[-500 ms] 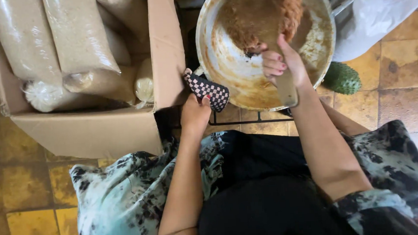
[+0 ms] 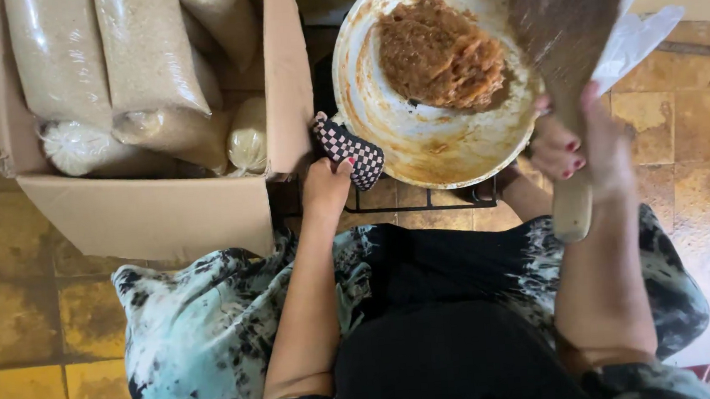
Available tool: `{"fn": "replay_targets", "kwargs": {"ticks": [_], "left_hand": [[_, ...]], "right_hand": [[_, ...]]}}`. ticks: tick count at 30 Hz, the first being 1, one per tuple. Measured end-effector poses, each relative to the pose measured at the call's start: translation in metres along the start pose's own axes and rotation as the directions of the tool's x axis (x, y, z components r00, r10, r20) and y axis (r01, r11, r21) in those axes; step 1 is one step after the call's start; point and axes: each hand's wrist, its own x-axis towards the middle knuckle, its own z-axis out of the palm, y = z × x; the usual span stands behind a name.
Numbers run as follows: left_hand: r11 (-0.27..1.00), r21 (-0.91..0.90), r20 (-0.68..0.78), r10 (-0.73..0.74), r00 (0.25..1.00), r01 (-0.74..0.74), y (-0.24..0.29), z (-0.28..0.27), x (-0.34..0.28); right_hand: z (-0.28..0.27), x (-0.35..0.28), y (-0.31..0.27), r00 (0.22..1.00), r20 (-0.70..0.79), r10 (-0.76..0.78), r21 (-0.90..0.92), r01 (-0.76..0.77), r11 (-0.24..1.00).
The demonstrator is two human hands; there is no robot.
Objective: Stirring a thick brown mixture in a large pan using a wooden spatula
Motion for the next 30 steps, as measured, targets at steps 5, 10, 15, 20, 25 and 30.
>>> {"fn": "replay_targets", "kwargs": {"ticks": [5, 10, 15, 20, 25, 30], "left_hand": [[0.993, 0.053, -0.039, 0.105, 0.994, -0.103, -0.023, 0.013, 0.020], [0.983, 0.085, -0.064, 0.166, 0.984, -0.160, -0.033, 0.011, 0.031], [0.982, 0.118, -0.038, 0.156, 0.987, -0.151, -0.025, 0.011, 0.022], [0.985, 0.081, -0.030, 0.152, 0.988, -0.149, -0.026, 0.011, 0.025], [0.986, 0.087, -0.039, 0.146, 0.989, -0.142, -0.025, 0.013, 0.025], [0.979, 0.084, -0.094, 0.196, 0.976, -0.188, -0.039, 0.025, 0.030]], "right_hand": [[0.043, 0.022, 0.002, 0.959, -0.267, 0.094, -0.213, -0.154, 0.965], [-0.054, 0.045, 0.096, 0.831, -0.471, 0.295, -0.325, -0.475, 0.818], [-0.100, 0.022, 0.056, 0.812, -0.387, 0.437, -0.862, -0.486, 0.141], [-0.094, 0.047, -0.007, 0.738, -0.509, 0.443, -0.817, -0.251, -0.520], [-0.072, 0.075, -0.023, 0.672, -0.661, 0.334, -0.546, -0.126, -0.828], [-0.109, 0.090, 0.011, 0.716, -0.529, 0.455, -0.776, -0.192, -0.601]]}}
